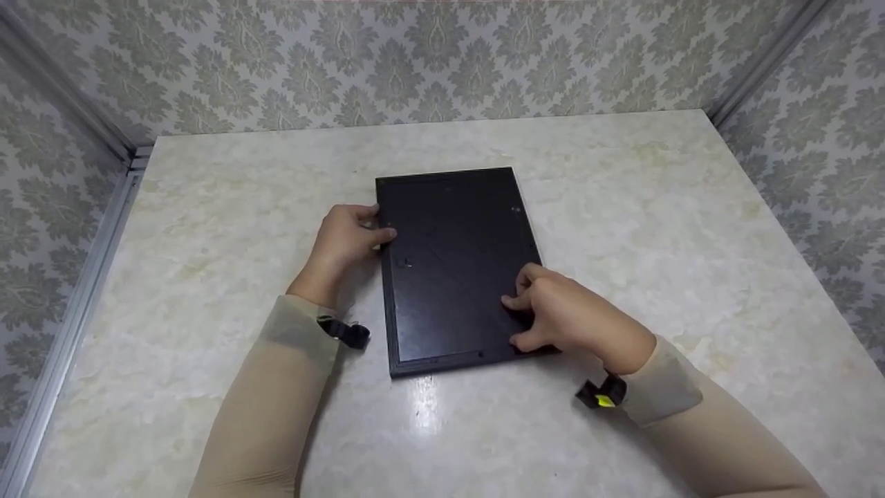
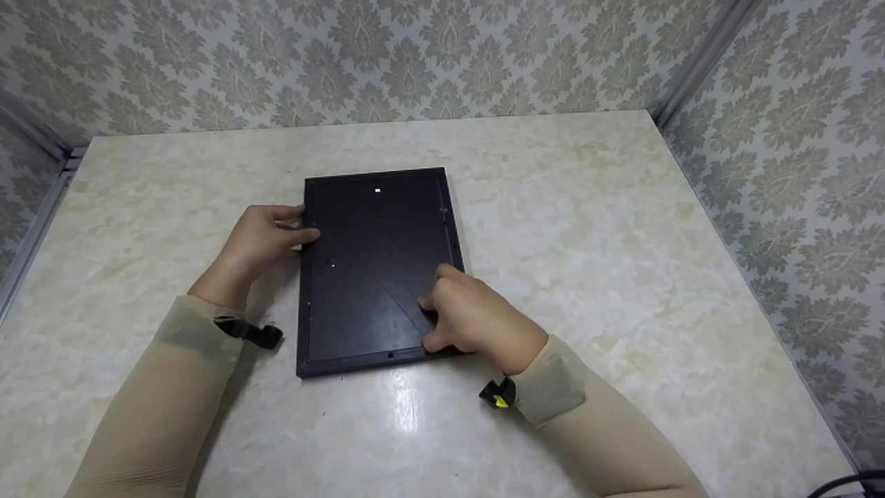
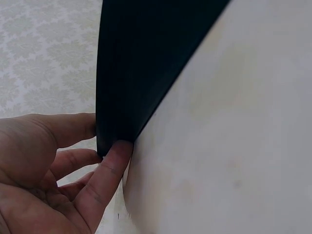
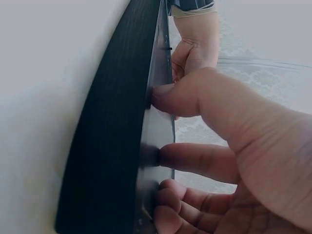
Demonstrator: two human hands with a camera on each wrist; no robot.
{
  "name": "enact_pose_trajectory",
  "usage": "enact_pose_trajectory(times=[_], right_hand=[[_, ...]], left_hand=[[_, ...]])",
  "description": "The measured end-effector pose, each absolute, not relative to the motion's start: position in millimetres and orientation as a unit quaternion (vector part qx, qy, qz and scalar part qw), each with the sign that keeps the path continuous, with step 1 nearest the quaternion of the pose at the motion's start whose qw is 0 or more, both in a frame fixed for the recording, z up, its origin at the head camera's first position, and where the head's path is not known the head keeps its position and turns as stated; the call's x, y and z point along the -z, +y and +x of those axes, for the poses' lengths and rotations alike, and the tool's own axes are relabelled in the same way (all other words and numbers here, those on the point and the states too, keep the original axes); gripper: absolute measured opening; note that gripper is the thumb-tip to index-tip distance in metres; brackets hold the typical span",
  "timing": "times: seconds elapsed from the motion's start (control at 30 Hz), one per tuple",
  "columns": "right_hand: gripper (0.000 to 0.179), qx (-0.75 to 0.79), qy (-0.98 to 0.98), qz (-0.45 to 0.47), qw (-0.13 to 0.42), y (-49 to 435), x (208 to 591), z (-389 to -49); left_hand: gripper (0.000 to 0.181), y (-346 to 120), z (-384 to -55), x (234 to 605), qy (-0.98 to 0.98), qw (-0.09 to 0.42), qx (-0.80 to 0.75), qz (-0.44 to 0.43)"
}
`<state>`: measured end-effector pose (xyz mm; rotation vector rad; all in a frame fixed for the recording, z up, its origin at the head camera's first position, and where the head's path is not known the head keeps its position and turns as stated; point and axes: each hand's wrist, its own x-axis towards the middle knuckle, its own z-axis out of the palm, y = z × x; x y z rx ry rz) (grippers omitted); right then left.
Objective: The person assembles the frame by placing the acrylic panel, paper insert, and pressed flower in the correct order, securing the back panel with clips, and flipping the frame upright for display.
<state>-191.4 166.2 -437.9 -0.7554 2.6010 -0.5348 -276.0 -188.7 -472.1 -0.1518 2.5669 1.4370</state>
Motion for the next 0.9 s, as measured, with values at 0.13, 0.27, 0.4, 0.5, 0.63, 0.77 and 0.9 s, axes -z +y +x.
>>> enact_pose_trajectory(times=[0.13,0.27,0.4,0.5,0.63,0.77,0.9], right_hand=[[0.067,0.194,0.924,-0.27,0.187,166,437,-190],[0.067,0.192,0.923,-0.276,0.186,169,436,-190],[0.066,0.176,0.926,-0.28,0.182,171,434,-190],[0.063,0.158,0.927,-0.289,0.179,164,431,-189],[0.059,0.128,0.916,-0.341,0.169,143,427,-193],[0.06,0.115,0.896,-0.394,0.168,118,426,-204],[0.064,0.108,0.878,-0.43,0.182,94,429,-214]], left_hand=[[0.067,-188,-276,471,0.868,0.091,-0.486,-0.05],[0.067,-184,-276,472,0.875,0.083,-0.476,-0.043],[0.068,-180,-278,473,0.876,0.078,-0.473,-0.046],[0.068,-180,-277,474,0.875,0.08,-0.475,-0.055],[0.068,-181,-276,474,0.874,0.082,-0.475,-0.06],[0.068,-182,-276,473,0.878,0.075,-0.47,-0.056],[0.068,-183,-275,473,0.877,0.078,-0.471,-0.055]])
